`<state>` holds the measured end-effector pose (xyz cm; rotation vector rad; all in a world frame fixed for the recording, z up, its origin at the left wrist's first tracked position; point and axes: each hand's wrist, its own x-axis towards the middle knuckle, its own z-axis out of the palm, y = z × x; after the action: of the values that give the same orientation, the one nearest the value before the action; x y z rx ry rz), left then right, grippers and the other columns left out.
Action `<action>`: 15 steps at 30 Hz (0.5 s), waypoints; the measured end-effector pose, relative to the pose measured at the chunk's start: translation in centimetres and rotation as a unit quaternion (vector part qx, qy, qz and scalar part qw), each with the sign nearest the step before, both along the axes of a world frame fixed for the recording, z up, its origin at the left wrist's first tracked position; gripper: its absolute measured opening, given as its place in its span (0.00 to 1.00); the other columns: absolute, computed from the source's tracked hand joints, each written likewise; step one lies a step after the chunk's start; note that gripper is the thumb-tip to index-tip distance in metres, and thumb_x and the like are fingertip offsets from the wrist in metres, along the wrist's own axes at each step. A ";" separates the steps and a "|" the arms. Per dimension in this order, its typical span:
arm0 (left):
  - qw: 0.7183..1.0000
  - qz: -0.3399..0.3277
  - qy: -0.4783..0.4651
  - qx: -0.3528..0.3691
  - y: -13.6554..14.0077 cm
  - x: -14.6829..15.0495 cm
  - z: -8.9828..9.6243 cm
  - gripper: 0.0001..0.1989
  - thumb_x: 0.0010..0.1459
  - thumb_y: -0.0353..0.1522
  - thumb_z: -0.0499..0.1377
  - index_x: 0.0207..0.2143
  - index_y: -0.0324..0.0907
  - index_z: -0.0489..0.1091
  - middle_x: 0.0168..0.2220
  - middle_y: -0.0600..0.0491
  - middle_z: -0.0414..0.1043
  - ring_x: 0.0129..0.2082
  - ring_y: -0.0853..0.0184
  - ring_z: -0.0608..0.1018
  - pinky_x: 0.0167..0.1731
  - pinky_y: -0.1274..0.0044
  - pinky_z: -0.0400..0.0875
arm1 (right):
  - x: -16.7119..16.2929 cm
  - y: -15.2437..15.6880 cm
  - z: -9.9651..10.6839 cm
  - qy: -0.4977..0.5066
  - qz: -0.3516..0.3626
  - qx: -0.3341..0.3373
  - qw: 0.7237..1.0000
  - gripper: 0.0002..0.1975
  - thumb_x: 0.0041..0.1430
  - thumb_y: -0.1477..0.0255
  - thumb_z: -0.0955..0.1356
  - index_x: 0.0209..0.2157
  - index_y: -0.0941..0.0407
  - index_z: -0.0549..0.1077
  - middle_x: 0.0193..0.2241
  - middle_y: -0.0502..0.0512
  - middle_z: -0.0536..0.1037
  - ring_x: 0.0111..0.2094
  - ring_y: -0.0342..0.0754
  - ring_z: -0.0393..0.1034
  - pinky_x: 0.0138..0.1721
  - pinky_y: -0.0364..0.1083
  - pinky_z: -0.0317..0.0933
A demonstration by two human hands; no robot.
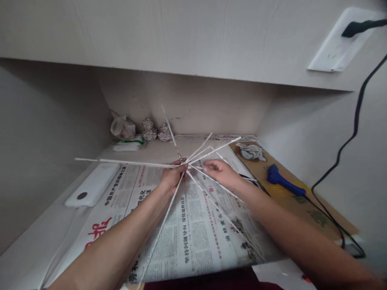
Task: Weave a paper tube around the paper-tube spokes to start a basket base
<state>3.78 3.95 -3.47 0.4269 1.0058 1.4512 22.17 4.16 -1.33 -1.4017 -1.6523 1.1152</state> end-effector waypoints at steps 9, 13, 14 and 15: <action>1.000 0.014 -0.006 0.005 0.7 -0.6 -0.1 0.09 0.48 0.17 0.62 0.33 0.33 0.75 0.25 0.52 0.75 0.20 0.73 0.76 0.22 0.83 0.75 | -0.5 0.7 1.4 0.443 -0.148 -0.092 0.880 0.16 0.50 0.59 0.72 0.37 0.52 0.71 0.24 0.45 0.71 0.19 0.38 0.61 0.17 0.38 0.53; 1.000 0.017 -0.003 -0.001 0.6 -0.4 0.0 0.09 0.48 0.17 0.62 0.32 0.33 0.75 0.25 0.52 0.75 0.20 0.74 0.76 0.22 0.83 0.75 | 0.2 1.6 2.4 0.454 -0.173 -0.054 0.873 0.12 0.49 0.64 0.72 0.33 0.55 0.71 0.23 0.45 0.69 0.19 0.37 0.60 0.17 0.38 0.52; 1.000 0.013 -0.003 -0.002 0.5 -0.4 0.0 0.09 0.47 0.17 0.62 0.31 0.33 0.76 0.25 0.52 0.75 0.19 0.74 0.75 0.21 0.83 0.75 | 0.2 1.8 2.6 0.454 -0.178 -0.040 0.872 0.12 0.48 0.64 0.73 0.32 0.55 0.70 0.23 0.45 0.69 0.19 0.37 0.60 0.17 0.38 0.51; 1.000 0.009 -0.002 -0.004 0.5 -0.4 0.1 0.09 0.47 0.17 0.62 0.31 0.33 0.76 0.25 0.52 0.75 0.19 0.73 0.75 0.21 0.83 0.75 | 0.2 2.0 2.7 0.456 -0.183 -0.027 0.870 0.13 0.47 0.64 0.73 0.32 0.55 0.70 0.23 0.44 0.69 0.19 0.37 0.61 0.17 0.37 0.51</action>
<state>3.40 4.43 -3.37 0.4101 1.0140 1.4636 22.37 6.15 1.41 -0.9058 -0.6491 1.3020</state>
